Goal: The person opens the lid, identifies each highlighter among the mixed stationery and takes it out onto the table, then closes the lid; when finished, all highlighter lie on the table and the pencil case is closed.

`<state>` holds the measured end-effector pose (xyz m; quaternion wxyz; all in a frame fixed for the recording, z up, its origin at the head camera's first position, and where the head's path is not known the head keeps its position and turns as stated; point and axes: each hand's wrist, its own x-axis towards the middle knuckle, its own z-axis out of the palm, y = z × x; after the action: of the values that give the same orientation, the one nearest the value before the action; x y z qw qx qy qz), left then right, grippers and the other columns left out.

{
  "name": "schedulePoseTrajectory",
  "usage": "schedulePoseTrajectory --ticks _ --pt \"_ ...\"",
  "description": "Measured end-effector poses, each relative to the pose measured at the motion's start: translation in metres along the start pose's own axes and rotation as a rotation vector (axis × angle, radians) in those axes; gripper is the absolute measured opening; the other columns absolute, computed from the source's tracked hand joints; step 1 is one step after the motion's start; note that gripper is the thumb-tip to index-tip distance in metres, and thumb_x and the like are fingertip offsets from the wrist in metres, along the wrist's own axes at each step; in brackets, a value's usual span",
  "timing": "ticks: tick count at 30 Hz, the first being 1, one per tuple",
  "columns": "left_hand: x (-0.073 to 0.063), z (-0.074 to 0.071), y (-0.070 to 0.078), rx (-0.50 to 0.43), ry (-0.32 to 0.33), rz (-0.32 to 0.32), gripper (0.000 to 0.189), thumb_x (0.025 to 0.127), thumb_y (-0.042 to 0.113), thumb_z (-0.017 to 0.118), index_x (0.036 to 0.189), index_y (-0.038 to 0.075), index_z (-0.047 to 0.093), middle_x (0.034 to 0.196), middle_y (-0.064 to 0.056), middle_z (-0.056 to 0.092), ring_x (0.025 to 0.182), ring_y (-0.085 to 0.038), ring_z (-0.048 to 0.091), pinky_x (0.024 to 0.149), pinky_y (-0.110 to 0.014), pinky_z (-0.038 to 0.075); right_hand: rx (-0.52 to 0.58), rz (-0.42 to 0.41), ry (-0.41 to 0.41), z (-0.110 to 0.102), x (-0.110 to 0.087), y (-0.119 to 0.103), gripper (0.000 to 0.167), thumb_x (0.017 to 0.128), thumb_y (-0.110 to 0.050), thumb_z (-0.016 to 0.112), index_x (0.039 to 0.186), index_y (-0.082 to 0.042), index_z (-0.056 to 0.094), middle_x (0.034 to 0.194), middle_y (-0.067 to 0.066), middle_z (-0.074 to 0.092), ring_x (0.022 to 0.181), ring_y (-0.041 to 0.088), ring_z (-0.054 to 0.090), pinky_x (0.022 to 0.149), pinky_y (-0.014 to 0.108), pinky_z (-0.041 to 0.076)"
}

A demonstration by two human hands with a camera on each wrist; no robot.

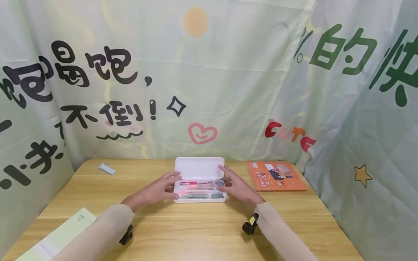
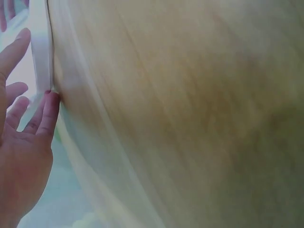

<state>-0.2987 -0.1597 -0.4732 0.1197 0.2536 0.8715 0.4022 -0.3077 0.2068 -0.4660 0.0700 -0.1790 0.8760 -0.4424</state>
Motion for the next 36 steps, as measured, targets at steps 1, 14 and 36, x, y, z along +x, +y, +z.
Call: schedulePoseTrajectory --ticks 1,14,36 --pt "0.001 0.0 -0.001 0.008 -0.002 -0.001 0.082 0.101 0.028 0.081 0.167 0.001 0.041 0.18 -0.017 0.023 0.136 -0.04 0.065 0.117 -0.056 0.051 -0.012 -0.012 0.029 0.0 0.0 0.0 0.082 0.104 -0.023 0.077 0.173 -0.021 0.033 0.18 0.019 0.025 0.144 0.043 0.058 0.116 0.062 0.051" --pt "0.007 -0.006 -0.003 0.008 -0.046 -0.037 0.087 0.098 0.027 0.085 0.165 -0.004 0.04 0.181 -0.015 0.018 0.137 -0.037 0.064 0.12 -0.054 0.049 -0.25 -0.214 0.051 0.016 0.003 -0.007 0.025 0.104 -0.013 0.075 0.128 -0.008 0.077 0.116 0.006 0.075 0.104 0.021 0.067 0.087 0.033 0.059" --pt "0.008 -0.004 -0.01 0.027 -0.03 -0.002 0.087 0.097 0.034 0.085 0.165 -0.001 0.043 0.181 -0.014 0.022 0.149 -0.042 0.051 0.124 -0.06 0.043 -0.304 -0.115 -0.063 0.024 0.017 -0.018 0.005 0.105 -0.016 0.075 0.103 -0.012 0.078 0.097 -0.003 0.07 0.089 0.011 0.059 0.082 0.03 0.052"
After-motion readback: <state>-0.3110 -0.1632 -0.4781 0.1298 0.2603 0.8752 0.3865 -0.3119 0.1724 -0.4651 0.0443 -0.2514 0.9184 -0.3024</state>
